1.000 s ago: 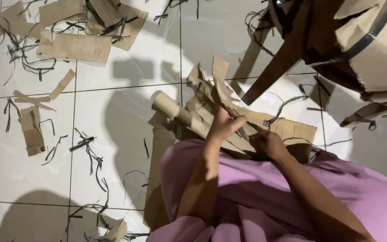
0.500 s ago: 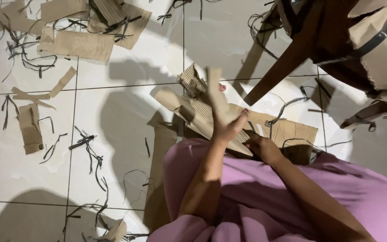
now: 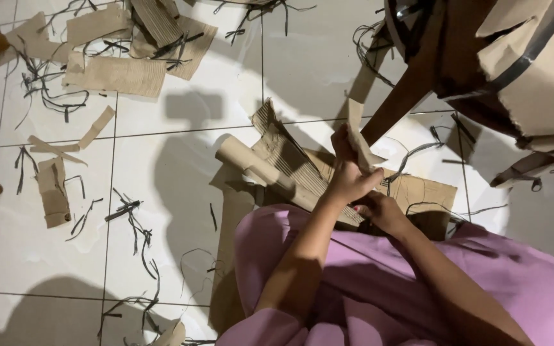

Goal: Wrapping wooden chair legs with protective cardboard and securing them with plastic ties.

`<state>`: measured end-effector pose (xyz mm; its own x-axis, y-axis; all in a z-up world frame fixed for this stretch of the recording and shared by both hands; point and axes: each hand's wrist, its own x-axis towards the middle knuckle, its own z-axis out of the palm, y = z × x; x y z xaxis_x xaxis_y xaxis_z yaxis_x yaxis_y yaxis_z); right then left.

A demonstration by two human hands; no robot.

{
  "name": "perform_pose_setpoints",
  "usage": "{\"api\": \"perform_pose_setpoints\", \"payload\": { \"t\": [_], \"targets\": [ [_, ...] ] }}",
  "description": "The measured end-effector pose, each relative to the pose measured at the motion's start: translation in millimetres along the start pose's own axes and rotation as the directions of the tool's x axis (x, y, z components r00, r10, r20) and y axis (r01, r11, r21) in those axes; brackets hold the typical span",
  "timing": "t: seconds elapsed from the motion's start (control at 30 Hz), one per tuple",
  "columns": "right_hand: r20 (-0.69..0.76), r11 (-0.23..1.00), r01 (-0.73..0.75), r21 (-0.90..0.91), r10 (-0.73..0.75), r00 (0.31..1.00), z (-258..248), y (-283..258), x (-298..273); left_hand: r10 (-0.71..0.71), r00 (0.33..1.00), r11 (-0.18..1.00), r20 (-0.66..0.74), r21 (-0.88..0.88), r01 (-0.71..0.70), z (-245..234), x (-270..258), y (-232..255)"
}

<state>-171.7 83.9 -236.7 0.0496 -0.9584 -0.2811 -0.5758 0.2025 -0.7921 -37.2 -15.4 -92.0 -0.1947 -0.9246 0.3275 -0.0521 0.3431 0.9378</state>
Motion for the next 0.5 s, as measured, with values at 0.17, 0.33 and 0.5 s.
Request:
{"api": "perform_pose_setpoints", "payload": {
  "t": [0.17,0.33,0.5],
  "targets": [
    [-0.181,0.988,-0.026,0.151,0.053,0.982,-2.6,31.8,15.2,0.092,0.996,0.99,-0.001,0.105,-0.091,19.3,-3.1,-17.9],
    [-0.35,0.958,0.043,0.284,0.062,0.935,-28.1,-13.1,14.2,0.032,0.999,0.97,0.022,0.24,-0.036,39.2,-6.1,-51.8],
    [-0.398,0.922,0.18,0.343,-0.031,0.917,-31.4,-9.4,27.5,-0.089,0.995,0.996,0.045,0.02,0.088,36.9,8.6,-37.2]
  ]
}}
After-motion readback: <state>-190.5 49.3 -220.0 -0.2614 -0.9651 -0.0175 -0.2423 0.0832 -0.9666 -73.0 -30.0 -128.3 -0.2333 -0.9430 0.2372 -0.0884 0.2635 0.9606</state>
